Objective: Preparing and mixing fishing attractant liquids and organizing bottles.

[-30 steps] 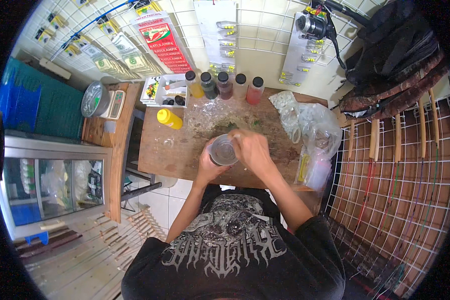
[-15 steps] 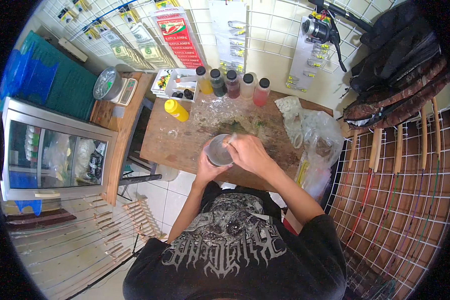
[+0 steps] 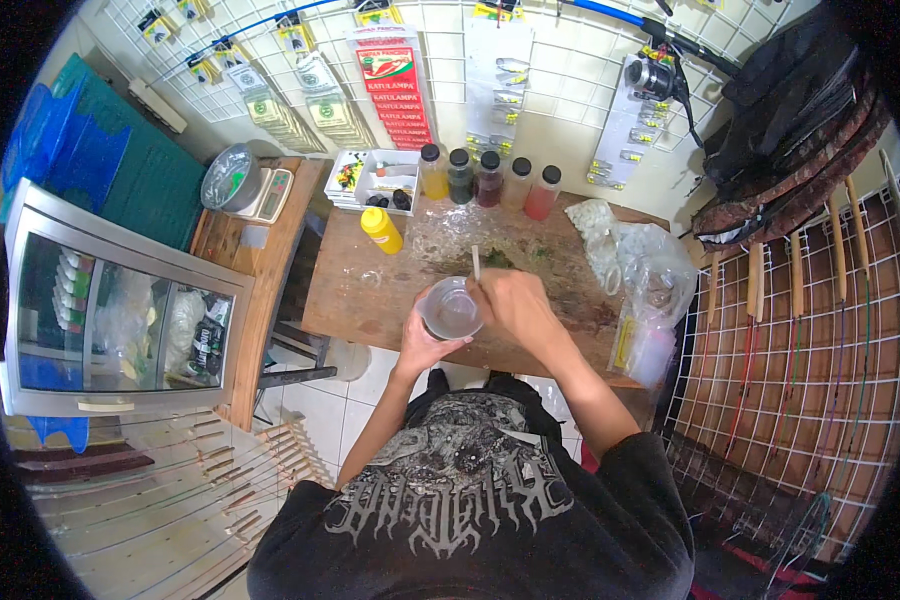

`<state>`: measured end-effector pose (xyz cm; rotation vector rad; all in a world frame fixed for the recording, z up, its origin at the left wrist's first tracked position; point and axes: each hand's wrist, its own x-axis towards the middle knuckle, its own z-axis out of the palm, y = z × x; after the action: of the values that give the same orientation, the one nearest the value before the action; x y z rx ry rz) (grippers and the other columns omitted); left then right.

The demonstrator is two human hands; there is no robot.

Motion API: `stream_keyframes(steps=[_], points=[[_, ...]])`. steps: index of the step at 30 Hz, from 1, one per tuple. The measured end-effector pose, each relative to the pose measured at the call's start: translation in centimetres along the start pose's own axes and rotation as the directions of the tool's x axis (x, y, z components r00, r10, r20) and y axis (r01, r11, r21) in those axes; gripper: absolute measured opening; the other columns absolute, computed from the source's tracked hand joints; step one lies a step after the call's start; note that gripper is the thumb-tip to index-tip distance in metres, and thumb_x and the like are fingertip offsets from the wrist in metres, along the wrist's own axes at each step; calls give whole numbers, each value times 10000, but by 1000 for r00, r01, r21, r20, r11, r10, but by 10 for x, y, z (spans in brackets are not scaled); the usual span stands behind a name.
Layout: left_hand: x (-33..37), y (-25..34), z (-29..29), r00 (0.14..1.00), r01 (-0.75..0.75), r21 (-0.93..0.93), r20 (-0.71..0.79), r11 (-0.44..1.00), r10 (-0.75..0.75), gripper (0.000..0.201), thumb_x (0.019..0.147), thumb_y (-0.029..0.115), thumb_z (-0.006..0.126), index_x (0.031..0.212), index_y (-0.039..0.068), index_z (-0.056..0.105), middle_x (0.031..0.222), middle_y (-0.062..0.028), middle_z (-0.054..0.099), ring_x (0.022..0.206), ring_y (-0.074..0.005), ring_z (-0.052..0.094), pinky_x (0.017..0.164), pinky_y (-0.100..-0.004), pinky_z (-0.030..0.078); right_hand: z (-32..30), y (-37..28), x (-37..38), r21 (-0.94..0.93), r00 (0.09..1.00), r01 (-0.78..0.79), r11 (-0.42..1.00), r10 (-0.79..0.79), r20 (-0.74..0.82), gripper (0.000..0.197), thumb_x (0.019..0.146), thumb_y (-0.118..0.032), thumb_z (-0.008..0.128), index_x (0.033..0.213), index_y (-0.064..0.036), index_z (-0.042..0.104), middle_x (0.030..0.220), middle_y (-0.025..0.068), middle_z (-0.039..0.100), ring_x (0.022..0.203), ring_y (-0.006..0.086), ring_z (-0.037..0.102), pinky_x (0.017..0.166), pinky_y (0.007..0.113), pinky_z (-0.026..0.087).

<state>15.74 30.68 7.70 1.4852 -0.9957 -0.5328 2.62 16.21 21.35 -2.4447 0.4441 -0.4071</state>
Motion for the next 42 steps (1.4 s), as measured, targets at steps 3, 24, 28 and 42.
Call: stream_keyframes(steps=[3, 24, 28, 42], points=[[-2, 0, -15, 1000, 16, -2, 22, 1000, -16, 938, 572, 179, 951, 1368, 7, 486, 1311, -150, 602, 1204, -294, 602, 1024, -413, 485, 13, -11, 4, -28, 980, -51, 998, 44, -194, 150, 915, -140, 631, 963, -6, 679, 808, 214, 677, 775, 407, 661, 689, 477, 512], [4, -10, -37, 999, 48, 26, -6, 999, -47, 901, 573, 173, 933, 1358, 13, 519, 1301, -157, 611, 1221, -295, 591, 1026, -408, 477, 39, -20, 26, -46, 971, 70, 996, -79, -224, 127, 909, -130, 622, 877, -16, 669, 761, 216, 651, 708, 420, 644, 618, 483, 497], [11, 1, -29, 1000, 1, 43, -3, 999, -1, 921, 582, 152, 935, 1379, 12, 496, 1306, -151, 605, 1237, -287, 579, 1045, -400, 465, 30, -11, 30, -92, 988, -19, 996, 5, -153, 152, 917, -143, 603, 868, -15, 670, 791, 218, 665, 731, 420, 654, 638, 489, 510], [8, -10, -6, 997, 69, -6, -27, 998, -69, 945, 571, 164, 956, 1373, 15, 480, 1327, -152, 585, 1239, -284, 575, 1051, -403, 464, 23, 7, 32, -114, 985, -17, 993, -2, -171, 169, 932, -179, 630, 920, -13, 660, 791, 219, 661, 740, 423, 642, 642, 498, 497]])
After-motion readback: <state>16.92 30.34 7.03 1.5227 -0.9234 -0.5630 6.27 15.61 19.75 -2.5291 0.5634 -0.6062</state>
